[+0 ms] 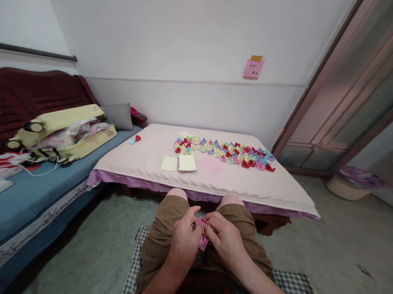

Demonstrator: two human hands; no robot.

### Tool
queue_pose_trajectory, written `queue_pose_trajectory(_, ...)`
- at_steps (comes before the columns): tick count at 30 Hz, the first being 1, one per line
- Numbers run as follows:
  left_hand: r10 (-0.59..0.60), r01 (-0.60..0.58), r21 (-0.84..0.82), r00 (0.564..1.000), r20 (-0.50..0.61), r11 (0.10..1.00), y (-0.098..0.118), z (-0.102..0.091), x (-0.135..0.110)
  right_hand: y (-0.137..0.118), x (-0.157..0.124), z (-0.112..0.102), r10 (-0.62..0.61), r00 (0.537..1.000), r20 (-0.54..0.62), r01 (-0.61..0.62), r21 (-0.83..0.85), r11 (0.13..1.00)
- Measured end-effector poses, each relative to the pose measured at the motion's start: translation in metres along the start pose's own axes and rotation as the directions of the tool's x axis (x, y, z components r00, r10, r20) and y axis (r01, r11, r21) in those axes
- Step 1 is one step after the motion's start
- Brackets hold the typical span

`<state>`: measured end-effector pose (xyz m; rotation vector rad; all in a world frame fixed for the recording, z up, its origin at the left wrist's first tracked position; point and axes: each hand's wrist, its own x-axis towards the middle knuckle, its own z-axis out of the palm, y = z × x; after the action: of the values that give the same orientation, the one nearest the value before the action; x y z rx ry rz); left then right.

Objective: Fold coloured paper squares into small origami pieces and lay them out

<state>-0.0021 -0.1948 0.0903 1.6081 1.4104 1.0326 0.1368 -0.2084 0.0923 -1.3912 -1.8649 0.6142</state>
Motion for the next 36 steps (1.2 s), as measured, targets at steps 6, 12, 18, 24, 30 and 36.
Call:
queue_pose_trajectory(6,-0.050,0.069,-0.218,0.994,0.094,0.973,-0.002,0.002,0.004,0.000,0.008,-0.009,0.075,0.996,-0.037,-0.067,0.180,0.981)
queue_pose_trajectory(12,-0.057,0.069,-0.189,0.996,0.065,0.980,-0.002,0.000,0.003,0.002,0.011,-0.015,0.164,0.984,0.073,-0.179,0.332,0.926)
queue_pose_trajectory(18,-0.064,0.071,-0.170,0.997,0.050,0.983,-0.002,0.001,0.003,0.003,0.011,-0.012,0.226,0.968,0.109,-0.251,0.369,0.895)
queue_pose_trajectory(24,-0.069,0.075,-0.163,0.997,0.039,0.984,0.000,0.005,0.002,0.001,0.013,-0.003,0.226,0.972,0.065,-0.234,0.357,0.904)
queue_pose_trajectory(30,-0.061,0.065,-0.179,0.998,0.028,0.982,-0.003,0.003,0.004,0.000,0.011,-0.011,0.234,0.969,0.083,-0.248,0.379,0.892)
queue_pose_trajectory(36,-0.066,0.070,-0.189,0.997,0.025,0.980,-0.006,0.003,0.006,0.001,0.012,-0.014,0.239,0.967,0.092,-0.256,0.410,0.876)
